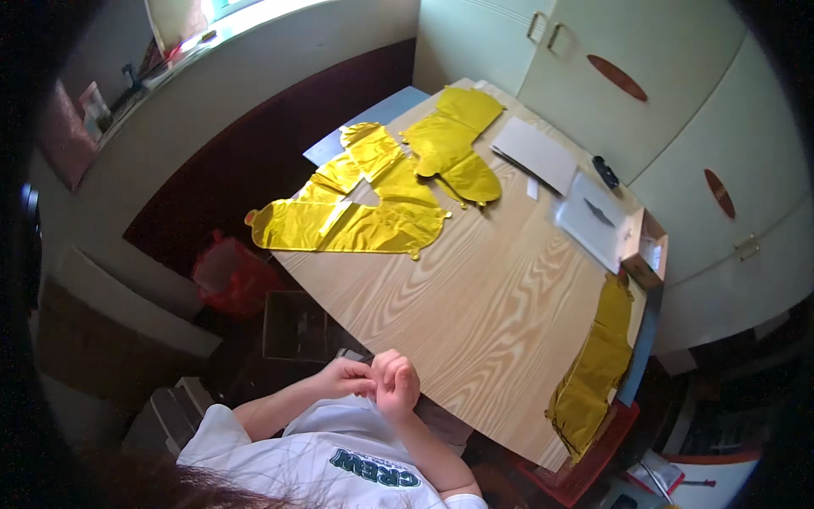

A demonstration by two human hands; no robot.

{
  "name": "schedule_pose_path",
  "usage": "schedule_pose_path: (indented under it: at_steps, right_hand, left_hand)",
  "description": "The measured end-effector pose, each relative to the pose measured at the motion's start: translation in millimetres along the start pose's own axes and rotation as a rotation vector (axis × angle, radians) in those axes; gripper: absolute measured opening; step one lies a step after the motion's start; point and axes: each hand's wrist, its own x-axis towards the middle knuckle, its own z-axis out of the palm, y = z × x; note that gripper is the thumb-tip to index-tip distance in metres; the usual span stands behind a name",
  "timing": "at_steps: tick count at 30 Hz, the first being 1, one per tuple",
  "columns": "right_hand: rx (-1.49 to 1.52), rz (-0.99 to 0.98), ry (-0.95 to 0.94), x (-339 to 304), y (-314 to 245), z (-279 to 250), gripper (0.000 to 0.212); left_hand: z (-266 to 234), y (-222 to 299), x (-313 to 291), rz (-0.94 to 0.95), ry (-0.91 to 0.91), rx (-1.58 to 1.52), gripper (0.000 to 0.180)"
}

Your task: Folding gold foil balloons at a table.

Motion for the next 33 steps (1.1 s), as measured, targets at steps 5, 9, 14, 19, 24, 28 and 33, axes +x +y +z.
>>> schedule_pose_path:
  at_steps: [5, 9, 14, 19, 24, 28, 33]
  right_hand:
    - [-0.301, 0.021, -0.014, 8.6, 2.5, -5.4, 0.033]
    - [-0.532, 0.094, -0.026, 7.6, -16.3, -13.2, 0.023]
    - [-0.768, 0.085, 0.002, -3.2, -30.7, -24.5, 0.019]
    - [-0.86, 0.104, 0.019, -13.3, -41.6, -25.3, 0.015]
    - [-0.936, 0.109, 0.007, -15.7, -47.6, -28.3, 0.016]
    - [-1.192, 0.061, -0.054, -5.1, -60.9, -28.5, 0.019]
    - [-1.327, 0.054, -0.18, 20.9, -86.7, -20.2, 0.023]
  left_hand:
    - [-90.8, -20.5, -11.8, -0.213, 0.428, 0.011, 0.014]
    - [-221.3, -175.3, -31.9, -0.242, 1.057, 0.067, 0.02]
    - [-265.5, -213.9, -39.4, -0.61, 1.148, 0.746, 0.02]
    - [-275.3, -240.7, -44.7, -0.75, 1.163, 0.779, 0.024]
    - [-275.7, -252.9, -40.3, -0.888, 1.108, 0.664, 0.032]
    - [-250.6, -222.6, -20.9, -0.485, 1.195, -0.543, 0.038]
    - [-287.3, -286.5, -60.4, -0.726, 0.933, -0.152, 0.034]
